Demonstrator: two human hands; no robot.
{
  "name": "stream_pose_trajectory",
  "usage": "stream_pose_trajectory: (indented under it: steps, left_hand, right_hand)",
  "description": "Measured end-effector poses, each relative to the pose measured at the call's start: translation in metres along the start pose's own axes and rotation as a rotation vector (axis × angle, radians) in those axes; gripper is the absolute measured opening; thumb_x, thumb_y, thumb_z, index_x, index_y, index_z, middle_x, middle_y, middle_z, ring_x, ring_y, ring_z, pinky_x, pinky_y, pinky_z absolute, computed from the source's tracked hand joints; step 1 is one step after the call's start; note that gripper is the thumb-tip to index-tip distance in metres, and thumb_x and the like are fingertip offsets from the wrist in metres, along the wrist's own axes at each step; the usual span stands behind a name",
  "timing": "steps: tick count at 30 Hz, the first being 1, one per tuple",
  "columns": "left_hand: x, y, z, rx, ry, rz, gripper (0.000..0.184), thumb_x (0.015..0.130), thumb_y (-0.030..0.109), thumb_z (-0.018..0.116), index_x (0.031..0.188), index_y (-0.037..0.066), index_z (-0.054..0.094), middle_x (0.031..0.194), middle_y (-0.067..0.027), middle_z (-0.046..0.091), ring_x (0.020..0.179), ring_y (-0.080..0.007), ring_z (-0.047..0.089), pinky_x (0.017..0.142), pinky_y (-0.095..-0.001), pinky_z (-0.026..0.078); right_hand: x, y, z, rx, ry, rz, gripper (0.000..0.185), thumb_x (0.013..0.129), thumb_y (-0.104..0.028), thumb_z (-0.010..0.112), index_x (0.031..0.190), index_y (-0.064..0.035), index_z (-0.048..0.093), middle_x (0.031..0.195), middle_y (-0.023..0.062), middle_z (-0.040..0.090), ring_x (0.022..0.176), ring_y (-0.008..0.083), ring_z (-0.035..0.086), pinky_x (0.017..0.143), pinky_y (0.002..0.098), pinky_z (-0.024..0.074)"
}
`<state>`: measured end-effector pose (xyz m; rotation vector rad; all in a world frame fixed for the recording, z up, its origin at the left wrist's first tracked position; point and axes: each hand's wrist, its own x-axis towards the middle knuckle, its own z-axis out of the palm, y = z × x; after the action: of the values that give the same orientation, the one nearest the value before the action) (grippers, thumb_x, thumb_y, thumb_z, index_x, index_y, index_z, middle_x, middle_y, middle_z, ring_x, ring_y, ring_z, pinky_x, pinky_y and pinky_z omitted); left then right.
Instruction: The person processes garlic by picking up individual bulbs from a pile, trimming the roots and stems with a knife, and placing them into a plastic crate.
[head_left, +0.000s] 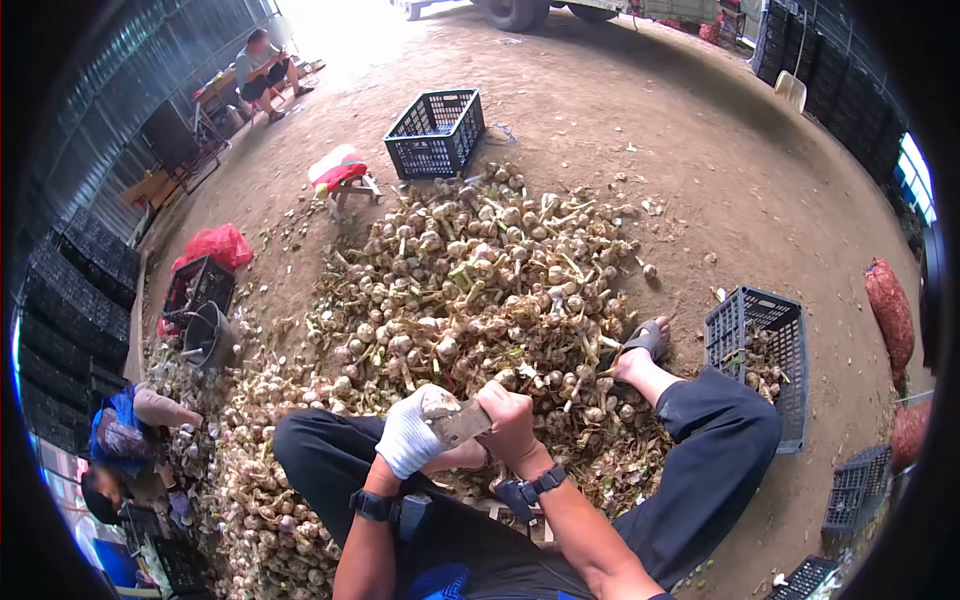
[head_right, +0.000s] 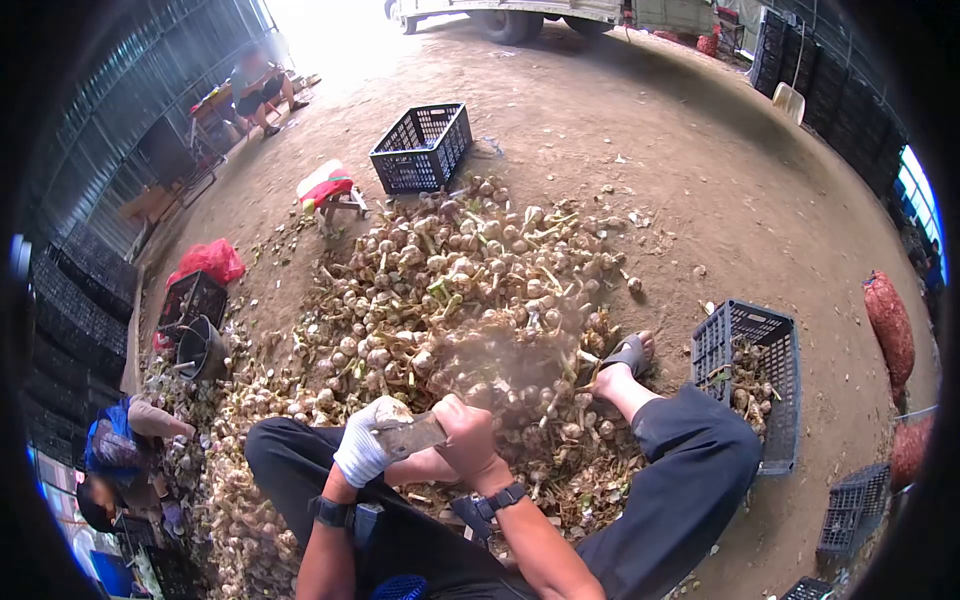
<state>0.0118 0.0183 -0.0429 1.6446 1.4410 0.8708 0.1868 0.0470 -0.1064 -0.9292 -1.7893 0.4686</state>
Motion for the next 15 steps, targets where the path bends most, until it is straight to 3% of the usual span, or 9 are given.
stream_pose_trajectory:
  steps: [2, 5, 6, 7, 8, 9, 11, 12, 15]
  left_hand:
    - [-0.002, 0.015, 0.002, 0.180, 0.026, -0.083, 0.029, 0.071, 0.011, 0.078, 0.095, 0.004, 0.064, 0.088, -0.0047, 0.066, 0.079, -0.0138, 0.063, 0.076, -0.0288, 0.053]
    - [-0.005, 0.015, 0.005, -0.083, 0.000, -0.024, 0.033, 0.071, 0.017, 0.079, 0.097, 0.004, 0.063, 0.084, -0.0011, 0.068, 0.076, -0.0119, 0.063, 0.074, -0.0284, 0.053]
    - [-0.005, 0.026, 0.005, -0.080, -0.032, -0.079, 0.034, 0.072, 0.015, 0.078, 0.099, 0.002, 0.062, 0.087, -0.0009, 0.067, 0.080, -0.0077, 0.061, 0.076, -0.0267, 0.053]
    - [-0.004, 0.038, 0.012, -0.160, 0.061, 0.007, 0.038, 0.072, 0.015, 0.078, 0.104, 0.001, 0.062, 0.090, -0.0021, 0.067, 0.082, -0.0076, 0.061, 0.079, -0.0265, 0.053]
    - [-0.004, 0.035, 0.011, -0.147, 0.058, -0.005, 0.043, 0.073, 0.015, 0.079, 0.109, 0.001, 0.061, 0.092, -0.0021, 0.067, 0.083, -0.0076, 0.061, 0.079, -0.0264, 0.053]
    - [-0.005, 0.029, 0.012, -0.137, 0.051, -0.023, 0.047, 0.073, 0.015, 0.079, 0.114, 0.001, 0.061, 0.093, -0.0020, 0.067, 0.084, -0.0076, 0.061, 0.080, -0.0263, 0.053]
    - [0.001, 0.023, 0.015, -0.226, 0.046, -0.017, 0.051, 0.074, 0.015, 0.079, 0.118, 0.001, 0.059, 0.095, -0.0022, 0.067, 0.086, -0.0085, 0.062, 0.081, -0.0265, 0.053]
    - [0.003, 0.022, 0.015, -0.308, 0.042, -0.015, 0.054, 0.075, 0.016, 0.080, 0.122, 0.000, 0.058, 0.097, -0.0023, 0.066, 0.087, -0.0093, 0.062, 0.081, -0.0268, 0.053]
    - [0.004, 0.026, 0.015, -0.445, 0.081, -0.016, 0.048, 0.077, 0.022, 0.075, 0.117, 0.001, 0.060, 0.101, -0.0038, 0.066, 0.091, -0.0113, 0.061, 0.083, -0.0274, 0.051]
  right_hand:
    - [-0.015, 0.022, 0.013, -0.038, 0.020, 0.050, 0.027, 0.069, -0.025, 0.074, 0.076, -0.0070, 0.056, 0.073, 0.0133, 0.056, 0.063, 0.0347, 0.061, 0.054, 0.0418, 0.0483]
    - [-0.034, 0.042, 0.026, -0.220, 0.021, 0.349, 0.019, 0.075, -0.020, 0.070, 0.074, -0.0069, 0.056, 0.078, 0.0156, 0.060, 0.068, 0.0398, 0.060, 0.060, 0.0461, 0.0496]
    - [-0.044, 0.050, 0.031, -0.190, 0.050, 0.480, 0.018, 0.075, -0.019, 0.069, 0.072, -0.0064, 0.056, 0.077, 0.0159, 0.060, 0.069, 0.0402, 0.060, 0.061, 0.0458, 0.0498]
    - [-0.049, 0.058, 0.036, -0.155, 0.079, 0.598, 0.018, 0.076, -0.017, 0.068, 0.070, -0.0059, 0.055, 0.075, 0.0162, 0.060, 0.070, 0.0407, 0.059, 0.061, 0.0455, 0.0499]
    - [-0.057, 0.065, 0.039, -0.161, 0.078, 0.605, 0.018, 0.079, -0.016, 0.069, 0.071, -0.0043, 0.058, 0.069, 0.0117, 0.062, 0.061, 0.0317, 0.062, 0.056, 0.0409, 0.0502]
    - [-0.055, 0.060, 0.040, -0.161, 0.072, 0.603, 0.018, 0.079, -0.016, 0.069, 0.071, -0.0043, 0.058, 0.069, 0.0117, 0.062, 0.061, 0.0317, 0.062, 0.056, 0.0409, 0.0502]
    - [-0.051, 0.046, 0.044, 0.456, 0.089, 0.883, 0.015, 0.085, -0.015, 0.070, 0.079, -0.0029, 0.064, 0.068, 0.0041, 0.064, 0.055, 0.0163, 0.062, 0.049, 0.0335, 0.0500]
    - [-0.042, 0.031, 0.040, 0.646, 0.072, 0.915, 0.020, 0.091, -0.019, 0.070, 0.085, -0.0001, 0.067, 0.071, 0.0019, 0.064, 0.057, 0.0080, 0.060, 0.046, 0.0276, 0.0517]
    - [-0.027, -0.001, 0.038, 1.277, 0.013, 1.027, 0.021, 0.095, -0.021, 0.067, 0.094, -0.0002, 0.065, 0.064, 0.0018, 0.057, 0.054, 0.0121, 0.057, 0.053, 0.0318, 0.0590]
